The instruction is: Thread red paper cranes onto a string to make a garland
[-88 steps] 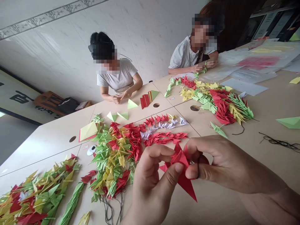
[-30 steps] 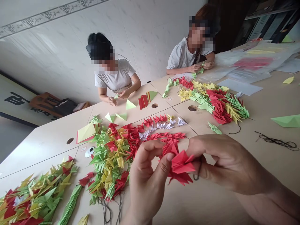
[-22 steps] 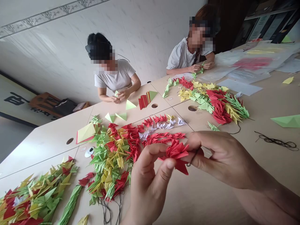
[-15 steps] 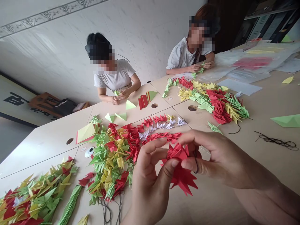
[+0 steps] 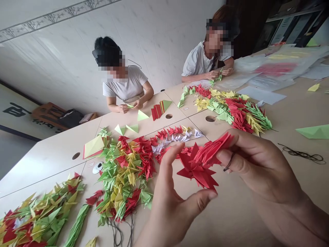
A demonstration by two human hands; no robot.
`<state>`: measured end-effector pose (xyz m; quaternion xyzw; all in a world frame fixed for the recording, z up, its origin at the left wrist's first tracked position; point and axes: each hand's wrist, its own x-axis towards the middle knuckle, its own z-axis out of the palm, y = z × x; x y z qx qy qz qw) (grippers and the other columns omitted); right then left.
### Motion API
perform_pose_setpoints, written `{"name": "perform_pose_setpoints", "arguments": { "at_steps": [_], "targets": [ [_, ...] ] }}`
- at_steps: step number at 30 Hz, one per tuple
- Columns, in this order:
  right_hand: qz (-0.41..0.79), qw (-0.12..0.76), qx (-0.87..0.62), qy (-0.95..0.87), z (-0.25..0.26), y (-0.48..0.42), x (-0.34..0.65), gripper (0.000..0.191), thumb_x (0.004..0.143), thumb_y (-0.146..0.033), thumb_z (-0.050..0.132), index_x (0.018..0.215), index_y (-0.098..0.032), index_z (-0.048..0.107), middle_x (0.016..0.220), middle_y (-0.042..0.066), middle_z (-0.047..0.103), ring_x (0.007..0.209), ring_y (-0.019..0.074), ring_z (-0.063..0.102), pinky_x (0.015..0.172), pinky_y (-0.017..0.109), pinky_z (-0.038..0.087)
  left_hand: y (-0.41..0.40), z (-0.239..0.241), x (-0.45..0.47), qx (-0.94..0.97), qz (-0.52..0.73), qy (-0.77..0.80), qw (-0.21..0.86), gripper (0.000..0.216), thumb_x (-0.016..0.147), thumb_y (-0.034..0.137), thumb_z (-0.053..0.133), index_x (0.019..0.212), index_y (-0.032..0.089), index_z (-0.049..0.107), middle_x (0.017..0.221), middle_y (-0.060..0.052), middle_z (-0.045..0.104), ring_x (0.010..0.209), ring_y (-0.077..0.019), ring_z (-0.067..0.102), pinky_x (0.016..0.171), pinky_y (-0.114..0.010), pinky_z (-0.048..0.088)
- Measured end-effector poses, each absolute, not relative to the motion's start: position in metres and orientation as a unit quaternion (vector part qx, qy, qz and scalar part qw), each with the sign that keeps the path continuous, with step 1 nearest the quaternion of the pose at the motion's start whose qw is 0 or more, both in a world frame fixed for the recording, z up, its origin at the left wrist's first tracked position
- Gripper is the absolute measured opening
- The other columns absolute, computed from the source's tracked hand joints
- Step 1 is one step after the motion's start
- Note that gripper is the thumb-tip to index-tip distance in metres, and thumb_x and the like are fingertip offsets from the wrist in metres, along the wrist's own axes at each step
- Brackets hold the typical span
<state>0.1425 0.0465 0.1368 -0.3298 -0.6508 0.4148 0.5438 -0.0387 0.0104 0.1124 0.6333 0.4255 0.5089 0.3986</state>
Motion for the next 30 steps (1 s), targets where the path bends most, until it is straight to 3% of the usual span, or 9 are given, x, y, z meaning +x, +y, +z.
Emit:
{"name": "perform_pose_setpoints", "arguments": {
  "at_steps": [6,13,21,26,30],
  "targets": [
    [0.418,0.530,-0.318,-0.666,0.1387,0.0454,0.1439,0.014,0.095,-0.031,0.058,0.084,-0.026,0.063,0.068,-0.005,0.056,0.058,0.0066,0.048,0.051,0.015,0.043,0.0145,0.1157,-0.0412,0.653,0.474,0.409,0.426,0.036,0.086,0.022,0.071,0.118,0.034,0.062,0.116,-0.001,0.065,0.115,-0.0216,0.059,0.099,-0.035,0.048],
    [0.379,0.534,-0.323,-0.683,0.1387,0.0468,0.1432,0.010,0.096,-0.028,0.058,0.088,-0.028,0.064,0.072,-0.006,0.061,0.061,0.0060,0.050,0.054,0.014,0.043,0.0146,0.1174,-0.0416,0.635,0.488,0.454,0.391,0.008,0.089,0.022,0.066,0.095,0.025,0.066,0.103,-0.002,0.067,0.097,-0.0171,0.062,0.088,-0.030,0.050],
    [0.392,0.517,-0.284,-0.706,0.1377,0.0437,0.1436,0.007,0.094,-0.026,0.059,0.088,-0.027,0.063,0.064,-0.008,0.056,0.054,0.0053,0.046,0.047,0.014,0.038,0.0122,0.1156,-0.0377,0.548,0.539,0.467,0.437,0.005,0.088,0.025,0.067,0.093,0.023,0.065,0.084,0.001,0.064,0.071,-0.0097,0.058,0.062,-0.018,0.050],
    [0.342,0.456,-0.258,-0.780,0.1381,0.0449,0.1422,0.005,0.089,-0.018,0.063,0.086,-0.022,0.064,0.064,-0.005,0.062,0.053,0.0077,0.053,0.048,0.018,0.043,0.0119,0.1180,-0.0395,0.535,0.554,0.453,0.449,0.006,0.089,0.023,0.067,0.094,0.024,0.065,0.086,0.002,0.068,0.080,-0.0104,0.063,0.077,-0.020,0.051],
    [0.301,0.449,-0.271,-0.797,0.1378,0.0470,0.1425,0.007,0.088,-0.015,0.064,0.089,-0.021,0.063,0.068,-0.005,0.063,0.056,0.0063,0.055,0.052,0.015,0.044,0.0112,0.1181,-0.0407,0.523,0.551,0.440,0.480,0.006,0.092,0.026,0.063,0.096,0.025,0.067,0.085,0.002,0.068,0.078,-0.0098,0.062,0.072,-0.018,0.051]
  ]
}}
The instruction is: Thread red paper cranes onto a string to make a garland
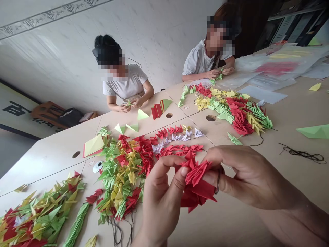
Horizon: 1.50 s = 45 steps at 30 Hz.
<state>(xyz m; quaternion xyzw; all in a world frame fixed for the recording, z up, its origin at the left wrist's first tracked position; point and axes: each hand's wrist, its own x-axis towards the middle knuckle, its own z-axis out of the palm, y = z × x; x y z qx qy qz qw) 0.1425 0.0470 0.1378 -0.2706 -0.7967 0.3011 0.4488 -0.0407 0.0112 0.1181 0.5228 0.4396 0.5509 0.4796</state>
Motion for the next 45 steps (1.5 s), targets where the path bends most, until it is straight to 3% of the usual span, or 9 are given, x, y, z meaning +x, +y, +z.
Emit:
{"name": "perform_pose_setpoints", "arguments": {
  "at_steps": [4,9,12,21,26,32,36,39,45],
  "targets": [
    [0.274,0.433,-0.303,-0.804,0.1359,0.0477,0.1435,0.006,0.090,-0.019,0.062,0.084,-0.020,0.061,0.066,-0.005,0.062,0.056,0.0072,0.054,0.052,0.017,0.042,0.0082,0.1177,-0.0422,0.511,0.564,0.445,0.472,0.010,0.094,0.026,0.060,0.099,0.026,0.068,0.079,0.004,0.067,0.068,-0.0064,0.057,0.062,-0.013,0.048],
    [0.320,0.436,-0.317,-0.779,0.1375,0.0498,0.1428,0.010,0.092,-0.024,0.059,0.083,-0.021,0.062,0.069,-0.003,0.067,0.057,0.0093,0.058,0.053,0.019,0.045,0.0051,0.1197,-0.0425,0.533,0.551,0.427,0.480,0.028,0.082,0.022,0.075,0.108,0.028,0.068,0.099,0.000,0.072,0.090,-0.0148,0.067,0.082,-0.024,0.054],
    [0.349,0.445,-0.327,-0.757,0.1392,0.0512,0.1422,0.007,0.090,-0.024,0.061,0.085,-0.022,0.065,0.069,-0.003,0.067,0.059,0.0100,0.060,0.054,0.019,0.046,0.0043,0.1209,-0.0410,0.549,0.552,0.432,0.455,0.036,0.079,0.017,0.077,0.111,0.032,0.068,0.104,0.000,0.072,0.093,-0.0152,0.067,0.083,-0.024,0.055],
    [0.398,0.444,-0.343,-0.726,0.1388,0.0493,0.1426,0.003,0.087,-0.023,0.065,0.084,-0.022,0.067,0.072,-0.002,0.069,0.060,0.0111,0.061,0.055,0.020,0.048,0.0038,0.1206,-0.0403,0.550,0.550,0.435,0.454,0.031,0.082,0.018,0.074,0.109,0.032,0.068,0.099,0.000,0.072,0.092,-0.0168,0.069,0.081,-0.028,0.057],
    [0.439,0.415,-0.328,-0.726,0.1372,0.0518,0.1437,0.011,0.086,-0.025,0.067,0.097,-0.023,0.067,0.071,-0.002,0.065,0.061,0.0124,0.060,0.055,0.021,0.048,0.0040,0.1198,-0.0399,0.572,0.549,0.433,0.429,0.031,0.084,0.014,0.071,0.109,0.033,0.067,0.098,0.002,0.071,0.089,-0.0128,0.068,0.081,-0.023,0.057],
    [0.461,0.425,-0.299,-0.719,0.1378,0.0498,0.1419,0.014,0.087,-0.027,0.067,0.075,-0.020,0.066,0.064,-0.002,0.060,0.057,0.0115,0.054,0.051,0.021,0.043,0.0030,0.1228,-0.0344,0.565,0.563,0.402,0.450,0.044,0.084,0.012,0.071,0.119,0.035,0.056,0.097,0.002,0.072,0.085,-0.0122,0.070,0.074,-0.021,0.059],
    [0.488,0.477,-0.305,-0.665,0.1390,0.0468,0.1401,0.020,0.088,-0.034,0.065,0.073,-0.020,0.065,0.062,-0.002,0.058,0.053,0.0099,0.050,0.047,0.021,0.041,0.0039,0.1263,-0.0361,0.589,0.549,0.408,0.431,0.044,0.082,0.019,0.074,0.120,0.034,0.057,0.113,-0.003,0.069,0.101,-0.0178,0.068,0.087,-0.029,0.059],
    [0.512,0.485,-0.309,-0.638,0.1395,0.0463,0.1406,0.020,0.086,-0.036,0.068,0.074,-0.020,0.066,0.062,-0.002,0.058,0.052,0.0098,0.049,0.045,0.020,0.039,0.0048,0.1263,-0.0389,0.604,0.535,0.413,0.423,0.040,0.081,0.020,0.075,0.117,0.032,0.060,0.107,-0.003,0.069,0.100,-0.0182,0.067,0.090,-0.031,0.057],
    [0.535,0.482,-0.312,-0.620,0.1396,0.0473,0.1408,0.020,0.085,-0.036,0.069,0.074,-0.020,0.066,0.061,-0.003,0.056,0.052,0.0087,0.048,0.045,0.020,0.038,0.0059,0.1237,-0.0403,0.579,0.531,0.406,0.467,0.030,0.088,0.017,0.066,0.113,0.033,0.062,0.095,0.001,0.069,0.084,-0.0127,0.068,0.070,-0.021,0.059]
  ]
}}
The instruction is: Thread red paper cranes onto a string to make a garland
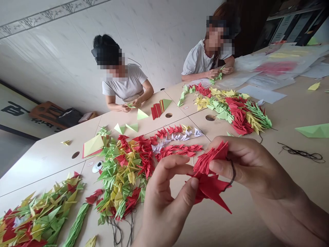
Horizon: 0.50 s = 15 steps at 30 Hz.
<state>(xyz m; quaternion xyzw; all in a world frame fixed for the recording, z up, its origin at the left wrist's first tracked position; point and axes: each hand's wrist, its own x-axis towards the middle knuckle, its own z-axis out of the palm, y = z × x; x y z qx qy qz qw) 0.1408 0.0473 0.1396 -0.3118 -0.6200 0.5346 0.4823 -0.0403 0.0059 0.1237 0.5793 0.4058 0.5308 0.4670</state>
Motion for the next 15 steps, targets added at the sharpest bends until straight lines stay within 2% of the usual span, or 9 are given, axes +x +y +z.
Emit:
{"name": "perform_pose_setpoints", "arguments": {
  "at_steps": [3,7,11,15],
  "targets": [
    [0.513,0.489,-0.316,-0.631,0.1387,0.0486,0.1416,0.018,0.086,-0.034,0.068,0.075,-0.019,0.066,0.064,-0.002,0.059,0.057,0.0098,0.051,0.051,0.021,0.041,0.0060,0.1237,-0.0415,0.582,0.529,0.424,0.449,0.028,0.089,0.016,0.065,0.111,0.033,0.064,0.094,0.001,0.068,0.081,-0.0123,0.067,0.066,-0.020,0.056],
    [0.477,0.501,-0.318,-0.648,0.1377,0.0513,0.1453,0.013,0.086,-0.028,0.067,0.076,-0.020,0.066,0.066,-0.003,0.057,0.060,0.0098,0.049,0.054,0.021,0.041,0.0060,0.1248,-0.0447,0.599,0.527,0.451,0.400,0.025,0.088,0.016,0.066,0.107,0.031,0.067,0.101,-0.001,0.066,0.087,-0.0144,0.066,0.077,-0.025,0.055],
    [0.463,0.514,-0.313,-0.651,0.1382,0.0525,0.1470,0.011,0.086,-0.024,0.068,0.076,-0.021,0.064,0.065,-0.004,0.055,0.058,0.0098,0.047,0.051,0.021,0.041,0.0051,0.1251,-0.0461,0.619,0.501,0.450,0.405,0.023,0.090,0.015,0.062,0.107,0.030,0.067,0.095,-0.001,0.067,0.084,-0.0154,0.066,0.083,-0.030,0.054],
    [0.496,0.526,-0.300,-0.623,0.1380,0.0511,0.1454,0.014,0.087,-0.024,0.068,0.075,-0.022,0.062,0.062,-0.005,0.051,0.050,0.0081,0.043,0.043,0.019,0.036,0.0046,0.1245,-0.0428,0.649,0.502,0.430,0.377,0.035,0.088,0.011,0.061,0.114,0.035,0.064,0.111,-0.001,0.065,0.107,-0.0202,0.061,0.095,-0.034,0.048]
  ]
}}
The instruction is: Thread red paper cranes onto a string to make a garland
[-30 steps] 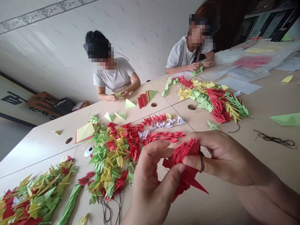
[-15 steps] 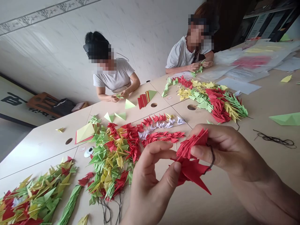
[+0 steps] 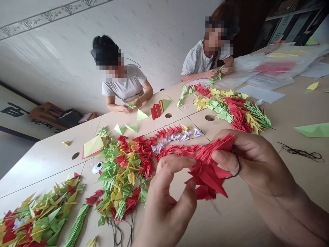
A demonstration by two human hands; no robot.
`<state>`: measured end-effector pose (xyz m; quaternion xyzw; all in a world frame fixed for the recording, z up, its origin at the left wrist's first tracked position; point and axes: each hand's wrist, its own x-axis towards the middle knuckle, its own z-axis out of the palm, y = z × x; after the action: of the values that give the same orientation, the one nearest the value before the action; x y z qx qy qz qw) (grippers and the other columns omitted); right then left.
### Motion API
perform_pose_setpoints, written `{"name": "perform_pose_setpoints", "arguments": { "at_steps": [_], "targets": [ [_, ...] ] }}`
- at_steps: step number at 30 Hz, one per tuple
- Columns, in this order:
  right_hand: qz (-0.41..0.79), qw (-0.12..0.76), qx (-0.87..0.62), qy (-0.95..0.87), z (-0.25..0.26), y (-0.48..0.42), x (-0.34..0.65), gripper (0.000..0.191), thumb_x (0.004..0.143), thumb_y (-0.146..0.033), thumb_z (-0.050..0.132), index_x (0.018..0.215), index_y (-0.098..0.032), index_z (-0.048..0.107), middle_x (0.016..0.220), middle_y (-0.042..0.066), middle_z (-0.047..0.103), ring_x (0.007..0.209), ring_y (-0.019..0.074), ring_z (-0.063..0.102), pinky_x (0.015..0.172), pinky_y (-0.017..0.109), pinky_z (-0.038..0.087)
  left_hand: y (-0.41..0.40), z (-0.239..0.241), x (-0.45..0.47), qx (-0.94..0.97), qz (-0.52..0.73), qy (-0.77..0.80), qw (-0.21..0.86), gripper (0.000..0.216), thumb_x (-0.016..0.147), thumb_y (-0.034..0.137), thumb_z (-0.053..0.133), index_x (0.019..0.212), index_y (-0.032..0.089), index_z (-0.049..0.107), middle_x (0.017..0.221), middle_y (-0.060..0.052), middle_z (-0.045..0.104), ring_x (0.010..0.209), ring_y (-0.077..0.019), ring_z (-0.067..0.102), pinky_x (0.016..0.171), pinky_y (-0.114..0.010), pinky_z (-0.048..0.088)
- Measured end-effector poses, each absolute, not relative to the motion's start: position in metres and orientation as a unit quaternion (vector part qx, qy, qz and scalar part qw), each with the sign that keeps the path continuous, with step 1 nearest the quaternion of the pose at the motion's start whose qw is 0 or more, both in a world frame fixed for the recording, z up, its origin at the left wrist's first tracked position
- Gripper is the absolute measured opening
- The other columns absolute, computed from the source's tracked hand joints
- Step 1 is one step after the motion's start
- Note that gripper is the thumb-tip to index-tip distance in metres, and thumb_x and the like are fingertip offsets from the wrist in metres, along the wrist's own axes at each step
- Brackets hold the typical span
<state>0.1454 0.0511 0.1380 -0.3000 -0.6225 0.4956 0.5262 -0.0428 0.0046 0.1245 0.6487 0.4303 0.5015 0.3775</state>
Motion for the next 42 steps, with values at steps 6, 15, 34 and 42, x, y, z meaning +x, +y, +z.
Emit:
{"name": "perform_pose_setpoints", "arguments": {
  "at_steps": [6,15,34,42],
  "targets": [
    [0.477,0.533,-0.314,-0.625,0.1377,0.0491,0.1428,0.013,0.083,-0.023,0.072,0.073,-0.021,0.063,0.064,-0.005,0.054,0.057,0.0086,0.047,0.050,0.019,0.039,0.0110,0.1204,-0.0382,0.671,0.483,0.471,0.307,0.047,0.078,0.023,0.078,0.118,0.037,0.057,0.117,-0.003,0.056,0.113,-0.0222,0.053,0.099,-0.036,0.044],
    [0.485,0.532,-0.304,-0.624,0.1382,0.0483,0.1406,0.013,0.084,-0.021,0.071,0.074,-0.021,0.062,0.063,-0.006,0.052,0.055,0.0076,0.044,0.046,0.018,0.038,0.0138,0.1174,-0.0388,0.700,0.443,0.468,0.309,0.034,0.081,0.024,0.075,0.111,0.032,0.063,0.113,-0.004,0.059,0.106,-0.0215,0.057,0.090,-0.033,0.048],
    [0.526,0.537,-0.248,-0.611,0.1375,0.0505,0.1412,0.009,0.088,-0.030,0.067,0.080,-0.026,0.068,0.064,-0.006,0.051,0.055,0.0070,0.041,0.049,0.017,0.038,0.0100,0.1151,-0.0354,0.508,0.581,0.408,0.487,0.007,0.085,0.017,0.070,0.090,0.021,0.067,0.082,0.000,0.070,0.076,-0.0112,0.065,0.070,-0.020,0.054],
    [0.395,0.541,-0.172,-0.723,0.1327,0.0483,0.1397,0.009,0.084,-0.026,0.072,0.092,-0.023,0.070,0.062,-0.006,0.057,0.052,0.0069,0.046,0.050,0.019,0.039,0.0109,0.1167,-0.0356,0.440,0.609,0.355,0.556,0.022,0.086,0.016,0.070,0.102,0.027,0.061,0.085,0.003,0.069,0.075,-0.0081,0.064,0.069,-0.016,0.053]
  ]
}}
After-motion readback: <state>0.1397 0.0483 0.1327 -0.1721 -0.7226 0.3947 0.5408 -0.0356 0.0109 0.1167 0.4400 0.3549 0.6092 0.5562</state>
